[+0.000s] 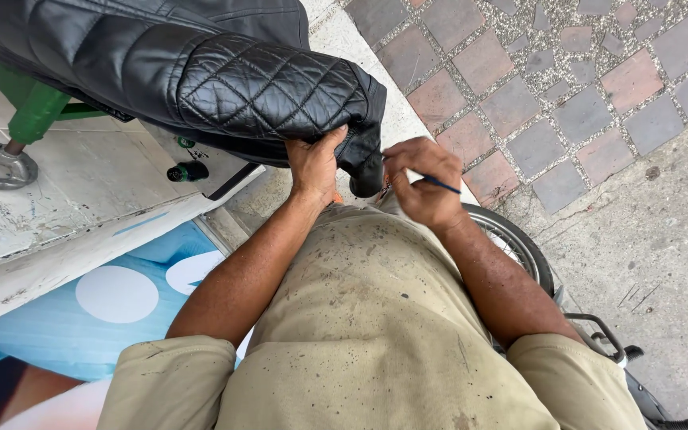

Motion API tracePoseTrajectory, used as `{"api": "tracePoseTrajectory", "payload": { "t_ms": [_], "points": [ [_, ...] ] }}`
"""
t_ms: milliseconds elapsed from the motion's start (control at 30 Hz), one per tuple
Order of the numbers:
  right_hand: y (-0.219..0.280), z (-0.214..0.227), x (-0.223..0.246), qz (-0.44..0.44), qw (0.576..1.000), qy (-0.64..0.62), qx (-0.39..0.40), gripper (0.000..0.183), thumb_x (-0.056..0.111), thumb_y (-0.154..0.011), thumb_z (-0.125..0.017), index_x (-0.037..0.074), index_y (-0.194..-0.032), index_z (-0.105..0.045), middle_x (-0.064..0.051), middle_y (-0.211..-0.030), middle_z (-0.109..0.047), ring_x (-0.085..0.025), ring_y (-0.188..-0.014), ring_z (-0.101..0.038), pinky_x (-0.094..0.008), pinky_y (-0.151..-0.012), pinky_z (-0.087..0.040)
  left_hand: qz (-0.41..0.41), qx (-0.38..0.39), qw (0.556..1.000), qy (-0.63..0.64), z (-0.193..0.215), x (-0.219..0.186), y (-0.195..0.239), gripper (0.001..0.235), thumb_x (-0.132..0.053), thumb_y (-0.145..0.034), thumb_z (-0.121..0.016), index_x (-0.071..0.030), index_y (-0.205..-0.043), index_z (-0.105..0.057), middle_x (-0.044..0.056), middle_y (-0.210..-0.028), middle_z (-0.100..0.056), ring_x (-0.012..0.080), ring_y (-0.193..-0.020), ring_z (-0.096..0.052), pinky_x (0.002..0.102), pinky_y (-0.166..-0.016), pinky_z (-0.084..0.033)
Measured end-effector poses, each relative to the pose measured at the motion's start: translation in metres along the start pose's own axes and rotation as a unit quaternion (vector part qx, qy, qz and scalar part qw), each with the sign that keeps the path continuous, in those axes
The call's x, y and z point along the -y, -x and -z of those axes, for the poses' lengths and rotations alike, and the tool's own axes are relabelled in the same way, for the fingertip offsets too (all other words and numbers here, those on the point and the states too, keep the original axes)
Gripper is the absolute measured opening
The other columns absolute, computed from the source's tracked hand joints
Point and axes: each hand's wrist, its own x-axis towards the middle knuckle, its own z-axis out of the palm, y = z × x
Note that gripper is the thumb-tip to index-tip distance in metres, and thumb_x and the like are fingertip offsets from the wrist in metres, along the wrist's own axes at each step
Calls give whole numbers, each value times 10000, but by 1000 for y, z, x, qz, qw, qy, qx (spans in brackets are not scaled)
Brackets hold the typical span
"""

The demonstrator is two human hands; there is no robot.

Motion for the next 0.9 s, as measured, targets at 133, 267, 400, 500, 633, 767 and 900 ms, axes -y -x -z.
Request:
{"api": "tracePoseTrajectory", "payload": {
  "t_ms": [133,267,400,500,633,767,900],
  "points": [
    [-3,3,-5,4,999,42,-6,165,-78,-865,-754,51,-765,-776,-164,-848,-762,-328,-767,-752,-390,-741,-597,7,-1,1000,9,-2,0,-1,563,20,-741,-908,-145,-1195,-618,8,-1028,-675,136,-989,-667,388,-918,-561],
    [-3,10,-1,-3,1000,21,15,143,-69,-850,-766,50,-772,-771,-156,-850,-758,-321,-764,-755,-388,-725,-594,18,-8,999,35,2,3,-1,559,43,-743,-889,-132,-1203,-622,25,-1031,-679,151,-987,-671,406,-907,-569],
    [-5,23,-1,-1,1000,16,1,144,-81,-864,-758,19,-761,-750,-187,-832,-748,-358,-757,-744,-379,-719,-578,45,-15,997,67,8,6,-1,519,69,-736,-872,-113,-1169,-653,41,-987,-691,180,-961,-690,414,-875,-586],
    [-4,21,2,-18,1000,-24,3,174,-91,-834,-761,39,-720,-741,-156,-785,-737,-321,-754,-759,-374,-716,-589,50,-9,995,81,0,-10,5,500,84,-736,-863,-95,-1160,-669,69,-981,-710,200,-961,-705,430,-875,-596],
    [-8,33,-7,3,1000,9,-18,162,-90,-898,-745,1,-765,-741,-191,-812,-733,-343,-753,-746,-374,-702,-584,66,-30,992,101,1,-15,10,513,96,-713,-868,-112,-1137,-670,76,-961,-713,211,-926,-713,437,-863,-602],
    [-8,34,-14,-14,1000,-24,-13,157,-126,-858,-738,-9,-754,-738,-199,-808,-730,-333,-750,-744,-380,-701,-583,98,-28,989,107,-3,-30,20,459,93,-714,-858,-85,-1106,-701,85,-946,-723,226,-909,-716,447,-839,-610],
    [-2,25,4,-24,995,-101,-2,152,-121,-828,-774,-5,-741,-728,-185,-779,-711,-313,-724,-729,-370,-682,-581,101,-40,987,115,-7,-39,25,460,104,-701,-847,-71,-1100,-697,95,-945,-720,246,-912,-714,476,-827,-612]
  ]
}}
